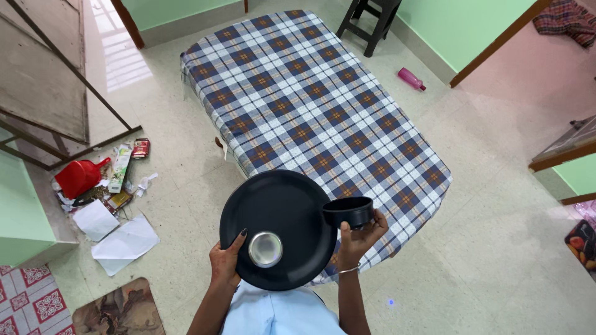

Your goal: The person places a tray with bowls and a cup onto a table, then moves individual plates, bowls, and a cup between the table and a kitchen counter.

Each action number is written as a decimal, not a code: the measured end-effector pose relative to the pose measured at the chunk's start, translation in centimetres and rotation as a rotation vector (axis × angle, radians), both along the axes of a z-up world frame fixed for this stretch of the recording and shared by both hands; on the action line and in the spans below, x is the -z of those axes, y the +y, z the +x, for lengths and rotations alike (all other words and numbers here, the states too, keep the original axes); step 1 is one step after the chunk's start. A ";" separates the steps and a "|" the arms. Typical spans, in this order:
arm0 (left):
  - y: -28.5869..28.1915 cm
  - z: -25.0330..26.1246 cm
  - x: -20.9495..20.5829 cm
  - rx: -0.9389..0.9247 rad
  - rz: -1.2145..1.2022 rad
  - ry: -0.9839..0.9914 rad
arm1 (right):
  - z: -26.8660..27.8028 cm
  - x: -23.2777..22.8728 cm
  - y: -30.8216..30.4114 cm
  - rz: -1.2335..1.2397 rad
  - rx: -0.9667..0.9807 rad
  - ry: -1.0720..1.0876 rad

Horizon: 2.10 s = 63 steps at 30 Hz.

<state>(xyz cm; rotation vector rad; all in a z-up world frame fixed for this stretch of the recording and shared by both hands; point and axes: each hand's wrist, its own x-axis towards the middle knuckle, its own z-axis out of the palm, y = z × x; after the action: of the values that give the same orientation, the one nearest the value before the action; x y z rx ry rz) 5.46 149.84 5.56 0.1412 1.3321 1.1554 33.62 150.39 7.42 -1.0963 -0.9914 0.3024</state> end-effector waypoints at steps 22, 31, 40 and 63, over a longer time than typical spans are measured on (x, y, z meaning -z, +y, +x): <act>31.4 -1.2 2.2 0.248 0.037 -0.014 | 1.4 19.0 25.2 -0.990 0.866 -0.544; 36.0 -0.1 4.9 0.512 0.033 -0.016 | 6.6 18.6 25.6 -0.864 0.683 -0.154; 38.9 1.1 6.3 0.658 0.030 -0.028 | 3.8 18.4 21.9 -0.690 0.379 0.206; 39.1 1.3 6.1 0.720 0.198 0.021 | -14.8 -1.8 23.7 -0.554 -0.051 -0.116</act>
<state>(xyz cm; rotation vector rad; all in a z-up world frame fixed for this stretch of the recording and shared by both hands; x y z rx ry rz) 6.75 188.93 -0.59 0.7169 1.0434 0.6610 18.82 174.13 9.22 -1.6049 -1.0685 0.5828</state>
